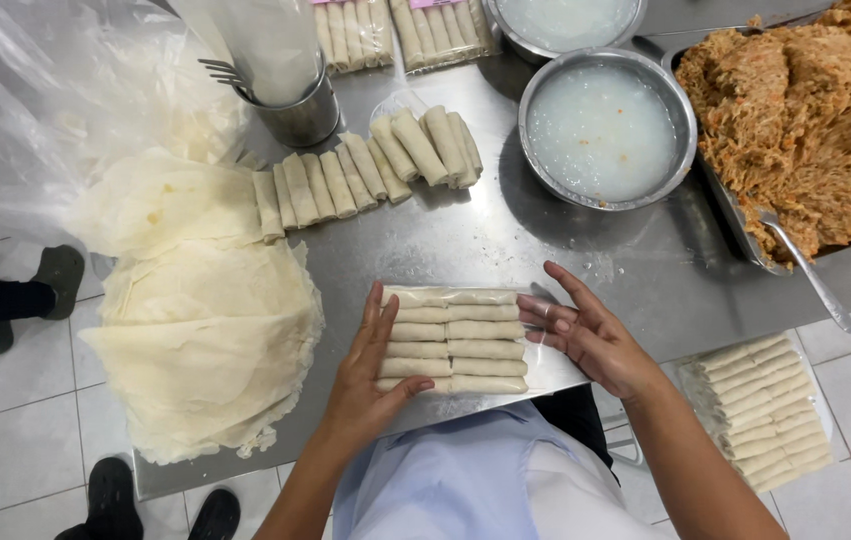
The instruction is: The person places several lumpia rolls into plastic bags and then peels a sheet of lumpia wrapper, placing a scoop of filling onto it using a spoon.
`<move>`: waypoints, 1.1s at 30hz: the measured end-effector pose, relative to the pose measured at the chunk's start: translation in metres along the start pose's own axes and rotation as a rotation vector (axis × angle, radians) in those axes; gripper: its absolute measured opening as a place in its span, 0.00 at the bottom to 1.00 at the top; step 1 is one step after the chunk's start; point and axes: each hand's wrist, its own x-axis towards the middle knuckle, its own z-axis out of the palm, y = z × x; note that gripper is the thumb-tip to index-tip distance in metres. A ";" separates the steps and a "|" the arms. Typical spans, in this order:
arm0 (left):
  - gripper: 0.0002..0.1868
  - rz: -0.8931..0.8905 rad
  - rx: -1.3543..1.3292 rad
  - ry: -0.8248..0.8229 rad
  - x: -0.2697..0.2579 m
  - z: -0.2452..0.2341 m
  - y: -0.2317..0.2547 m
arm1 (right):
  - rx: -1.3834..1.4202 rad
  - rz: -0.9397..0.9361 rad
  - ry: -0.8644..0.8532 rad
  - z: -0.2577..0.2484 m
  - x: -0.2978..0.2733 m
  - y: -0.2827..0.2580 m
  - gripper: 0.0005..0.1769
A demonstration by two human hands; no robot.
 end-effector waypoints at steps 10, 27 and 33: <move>0.52 0.460 1.038 -0.100 0.005 0.051 -0.003 | 0.021 0.139 0.093 0.008 -0.007 -0.009 0.40; 0.42 0.494 1.115 0.146 0.009 0.082 -0.036 | -0.147 0.259 0.391 -0.016 0.046 0.002 0.32; 0.29 0.516 1.387 0.293 0.017 0.093 -0.064 | 0.351 0.302 0.371 -0.086 0.103 0.051 0.38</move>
